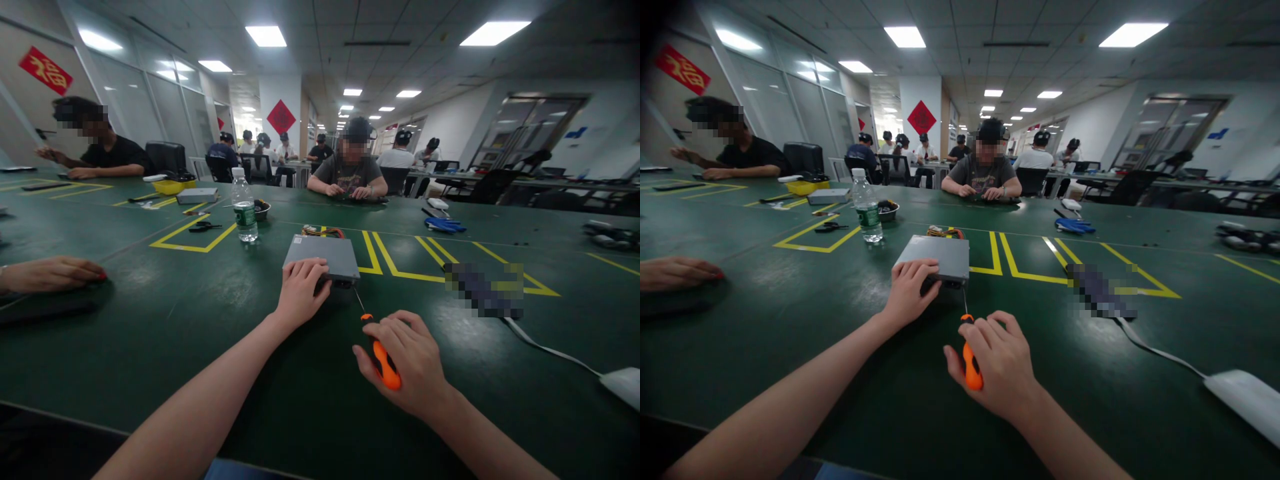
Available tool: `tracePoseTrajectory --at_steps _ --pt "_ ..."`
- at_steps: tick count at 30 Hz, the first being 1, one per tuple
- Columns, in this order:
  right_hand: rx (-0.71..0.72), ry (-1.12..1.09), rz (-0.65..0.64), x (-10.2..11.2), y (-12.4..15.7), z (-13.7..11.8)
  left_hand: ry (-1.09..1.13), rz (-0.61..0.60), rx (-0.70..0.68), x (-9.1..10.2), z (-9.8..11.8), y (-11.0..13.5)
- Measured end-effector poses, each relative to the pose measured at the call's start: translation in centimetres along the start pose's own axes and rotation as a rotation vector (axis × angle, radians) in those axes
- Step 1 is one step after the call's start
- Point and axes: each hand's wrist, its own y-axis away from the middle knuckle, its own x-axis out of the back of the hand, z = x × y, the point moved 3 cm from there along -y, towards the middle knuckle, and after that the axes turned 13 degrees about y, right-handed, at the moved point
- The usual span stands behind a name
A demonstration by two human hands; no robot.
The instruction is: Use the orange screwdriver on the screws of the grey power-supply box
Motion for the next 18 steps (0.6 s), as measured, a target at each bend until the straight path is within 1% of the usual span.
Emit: tracePoseTrajectory --at_steps 3,6,11,18 --pt "-0.002 0.0 0.013 -0.14 0.19 0.06 0.007 0.001 0.001 0.07 0.03 -0.02" --pt "0.026 0.018 0.001 -0.14 0.22 -0.21 0.018 0.0 -0.001 0.14 0.07 -0.03" --pt "0.031 0.01 0.009 0.34 -0.05 -0.35 0.022 0.002 -0.001 0.11 0.03 0.03" --pt "-0.03 -0.035 0.023 0.26 -0.02 0.13 0.02 0.005 -0.003 0.02 -0.05 0.01"
